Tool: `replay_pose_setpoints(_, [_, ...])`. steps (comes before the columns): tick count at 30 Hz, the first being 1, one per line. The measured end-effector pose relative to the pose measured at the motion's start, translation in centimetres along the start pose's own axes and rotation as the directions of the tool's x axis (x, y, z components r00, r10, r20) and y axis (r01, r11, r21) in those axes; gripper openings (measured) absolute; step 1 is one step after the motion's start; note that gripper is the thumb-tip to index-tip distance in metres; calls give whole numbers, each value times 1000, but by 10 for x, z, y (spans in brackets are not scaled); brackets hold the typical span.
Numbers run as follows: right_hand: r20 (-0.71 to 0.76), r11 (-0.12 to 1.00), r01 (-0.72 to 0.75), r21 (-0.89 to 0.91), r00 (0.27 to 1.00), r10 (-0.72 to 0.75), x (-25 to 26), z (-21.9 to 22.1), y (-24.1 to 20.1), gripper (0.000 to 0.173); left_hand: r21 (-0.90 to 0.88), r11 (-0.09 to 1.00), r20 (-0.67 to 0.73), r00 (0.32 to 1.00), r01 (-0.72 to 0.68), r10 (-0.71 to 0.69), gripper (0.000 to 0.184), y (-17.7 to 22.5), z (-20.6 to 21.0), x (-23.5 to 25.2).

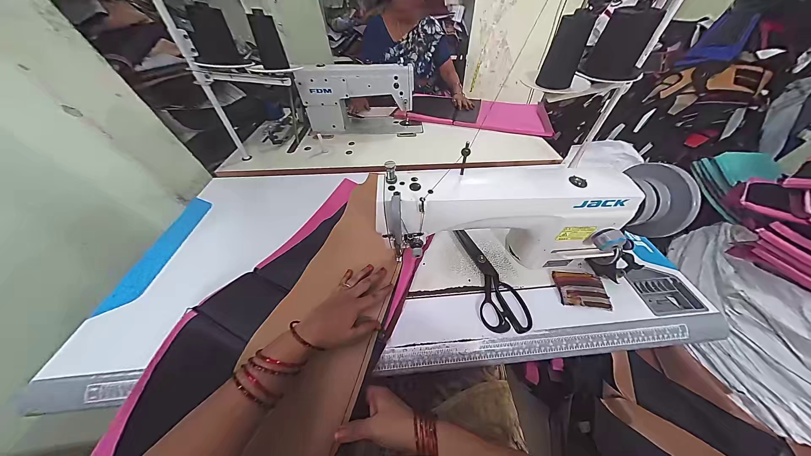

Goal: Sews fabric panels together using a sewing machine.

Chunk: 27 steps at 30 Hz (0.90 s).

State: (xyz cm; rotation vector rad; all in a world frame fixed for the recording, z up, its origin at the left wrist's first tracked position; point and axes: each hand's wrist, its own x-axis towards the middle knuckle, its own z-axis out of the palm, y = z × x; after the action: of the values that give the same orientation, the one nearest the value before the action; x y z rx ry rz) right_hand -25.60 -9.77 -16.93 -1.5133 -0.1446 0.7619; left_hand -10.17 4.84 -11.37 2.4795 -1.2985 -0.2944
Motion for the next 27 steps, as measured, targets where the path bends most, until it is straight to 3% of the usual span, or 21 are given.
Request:
replay_pose_setpoints(4, [-74,922,81,378,996,-57,-2,29,-29,28,-27,999,77,996,44,-42,66,0,-9,3])
replay_pose_setpoints(7, [-196,872,190,451,974,-110,-31,23,-62,19,-181,970,141,981,160,-135,64,12,-20,13])
replay_pose_setpoints(9, [-230,859,227,459,964,-132,-49,15,-67,17,-191,945,187,955,267,-232,63,31,-23,18])
replay_pose_setpoints(12, [-221,916,195,350,968,-121,-62,5,-41,15,-125,943,87,950,308,-298,63,49,-2,15])
replay_pose_setpoints(13, [-212,958,174,228,969,-126,-65,1,-28,23,-98,954,-4,958,284,-286,63,49,12,11])
replay_pose_setpoints(15, [-256,965,157,-211,944,-209,-69,-9,-9,42,-36,974,-205,952,223,-225,61,44,33,5])
replay_pose_setpoints(17, [-370,731,132,-670,793,-483,-70,-19,3,41,-38,984,-266,947,176,-180,59,39,39,4])
replay_pose_setpoints(19, [-279,392,95,-915,555,-784,-60,-39,18,30,-59,987,-252,954,149,-159,59,37,38,3])
replay_pose_setpoints(20, [-164,240,97,-966,490,-856,-50,-50,22,33,-51,989,-253,957,136,-145,59,34,36,4])
replay_pose_setpoints(22, [24,23,93,-995,476,-879,-32,-57,25,42,-44,991,-250,959,125,-132,58,30,35,4])
replay_pose_setpoints(24, [85,-82,25,-996,448,-890,-19,-53,26,38,-29,992,-250,960,124,-128,57,29,35,4])
replay_pose_setpoints(27, [39,-78,-97,-992,351,-935,-5,-50,18,29,8,992,-275,954,125,-118,57,28,35,8])
